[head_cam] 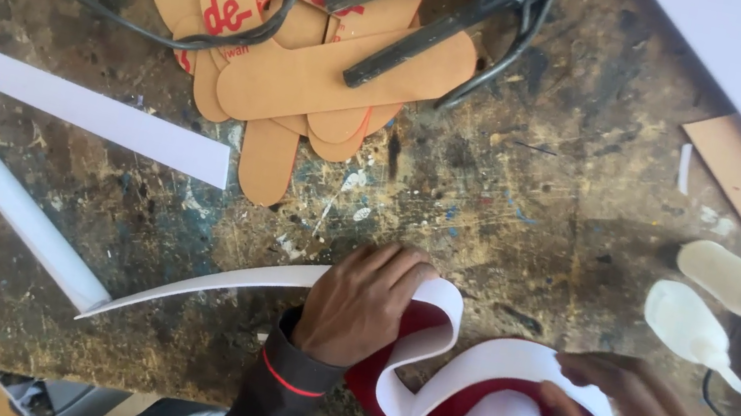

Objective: Gluing a white plastic strip to the edge of a red acrylic letter to create a 3D sign component.

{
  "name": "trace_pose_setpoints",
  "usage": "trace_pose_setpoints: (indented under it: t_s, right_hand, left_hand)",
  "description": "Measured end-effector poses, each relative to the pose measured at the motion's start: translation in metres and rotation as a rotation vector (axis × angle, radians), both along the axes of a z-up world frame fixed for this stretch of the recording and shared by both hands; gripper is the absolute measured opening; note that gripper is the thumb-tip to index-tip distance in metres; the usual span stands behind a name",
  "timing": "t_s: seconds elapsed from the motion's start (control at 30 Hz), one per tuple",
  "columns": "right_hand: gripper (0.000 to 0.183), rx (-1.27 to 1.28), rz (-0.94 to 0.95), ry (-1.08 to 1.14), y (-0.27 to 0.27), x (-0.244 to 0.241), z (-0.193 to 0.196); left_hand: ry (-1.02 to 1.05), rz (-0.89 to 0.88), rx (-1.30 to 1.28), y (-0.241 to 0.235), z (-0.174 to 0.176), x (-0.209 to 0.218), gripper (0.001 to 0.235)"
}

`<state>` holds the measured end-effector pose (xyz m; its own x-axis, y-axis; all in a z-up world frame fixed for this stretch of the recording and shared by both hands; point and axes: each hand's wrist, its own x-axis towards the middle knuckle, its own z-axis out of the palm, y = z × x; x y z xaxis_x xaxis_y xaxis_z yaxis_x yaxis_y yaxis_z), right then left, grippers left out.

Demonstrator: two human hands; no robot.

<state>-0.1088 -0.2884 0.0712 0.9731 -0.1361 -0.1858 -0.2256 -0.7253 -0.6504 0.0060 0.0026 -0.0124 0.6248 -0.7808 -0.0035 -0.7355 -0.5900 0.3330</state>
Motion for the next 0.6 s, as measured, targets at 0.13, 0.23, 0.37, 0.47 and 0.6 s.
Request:
trace_pose_setpoints:
  t_s: [0.13, 0.23, 0.37, 0.47, 0.6]
  right_hand:
    - [0.026, -0.107, -0.383, 0.173, -0.01, -0.01, 0.048]
    - [0.024, -0.092, -0.519, 0.174, -0.018, -0.006, 0.053]
    - [0.088, -0.088, -0.578, 0.42, -0.025, -0.005, 0.027]
    - [0.084, -0.219, -0.534, 0.312, -0.03, -0.02, -0.018]
    - [0.093, -0.21, -0.455, 0.294, -0.03, -0.009, -0.005]
  left_hand:
    - [0.043, 0.002, -0.036, -0.003, 0.004, 0.002, 0.025]
    - [-0.028, 0.002, 0.033, 0.001, -0.008, 0.001, 0.035]
    - [-0.013, 0.016, -0.018, 0.003, -0.004, -0.003, 0.03]
    - [-0.061, 0.024, -0.049, 0.002, -0.009, -0.003, 0.025]
    - [-0.055, 0.032, -0.038, 0.004, -0.013, -0.004, 0.02]
